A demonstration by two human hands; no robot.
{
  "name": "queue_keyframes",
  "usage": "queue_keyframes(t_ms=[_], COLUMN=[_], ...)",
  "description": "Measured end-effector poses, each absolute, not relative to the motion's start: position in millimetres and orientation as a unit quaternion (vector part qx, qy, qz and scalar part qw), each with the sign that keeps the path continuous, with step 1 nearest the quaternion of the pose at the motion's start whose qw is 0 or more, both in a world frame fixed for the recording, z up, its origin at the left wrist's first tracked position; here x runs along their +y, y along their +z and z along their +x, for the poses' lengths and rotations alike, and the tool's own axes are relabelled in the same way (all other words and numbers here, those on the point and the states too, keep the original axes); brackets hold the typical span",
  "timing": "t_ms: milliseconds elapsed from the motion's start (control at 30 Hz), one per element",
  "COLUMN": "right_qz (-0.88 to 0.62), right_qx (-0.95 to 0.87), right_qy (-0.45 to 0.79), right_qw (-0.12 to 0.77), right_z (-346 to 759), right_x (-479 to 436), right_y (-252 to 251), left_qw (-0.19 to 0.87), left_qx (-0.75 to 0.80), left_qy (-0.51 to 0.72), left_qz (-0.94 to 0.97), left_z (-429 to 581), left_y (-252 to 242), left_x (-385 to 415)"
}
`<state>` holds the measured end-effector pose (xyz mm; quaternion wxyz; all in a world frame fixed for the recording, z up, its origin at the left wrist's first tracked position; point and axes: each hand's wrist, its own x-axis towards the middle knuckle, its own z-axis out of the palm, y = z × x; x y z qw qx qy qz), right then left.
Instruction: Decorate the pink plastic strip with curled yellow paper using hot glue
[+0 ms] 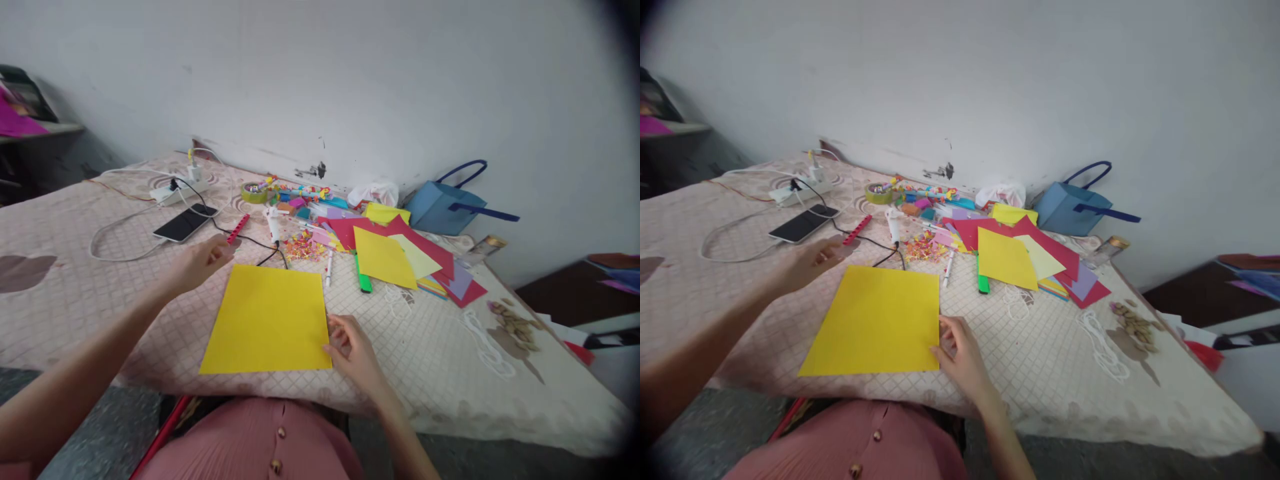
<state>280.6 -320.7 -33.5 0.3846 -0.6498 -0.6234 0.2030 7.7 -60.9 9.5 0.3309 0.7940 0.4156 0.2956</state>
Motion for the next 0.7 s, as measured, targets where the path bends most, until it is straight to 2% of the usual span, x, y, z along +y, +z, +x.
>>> queue_keyframes(t_ms=[33, 67, 200, 300, 433, 700], right_qz=[-0.643, -0.634, -0.611, -0.614, -0.614, -0.600], right_qx=[-0.639, -0.657, -0.706, -0.712, -0.717, -0.730], right_qy=[0.193, 0.189, 0.185, 0.166, 0.133, 0.078], right_qw=[0.375, 0.362, 0.307, 0.297, 0.301, 0.318], right_z=[279.2, 277.8, 273.3, 272.4, 273.2, 276.4], right_x=[-323.9, -327.0, -336.2, -337.4, -336.0, -338.3], right_y=[-31.8, -29.7, -24.2, -26.0, -32.0, -45.7], left_qw=[0.261, 0.234, 0.215, 0.180, 0.159, 0.162], left_qx=[0.414, 0.405, 0.281, 0.167, 0.164, 0.208], left_qy=[0.311, 0.306, 0.258, 0.225, 0.229, 0.291], left_qz=[0.815, 0.829, 0.899, 0.943, 0.946, 0.920], left_z=[1.3, -5.3, -29.5, -41.1, -48.5, -56.5], left_y=[9.6, 8.4, -11.2, -32.0, -48.2, -50.3], left_x=[-71.1, -83.5, -142.9, -176.5, -191.9, -196.1])
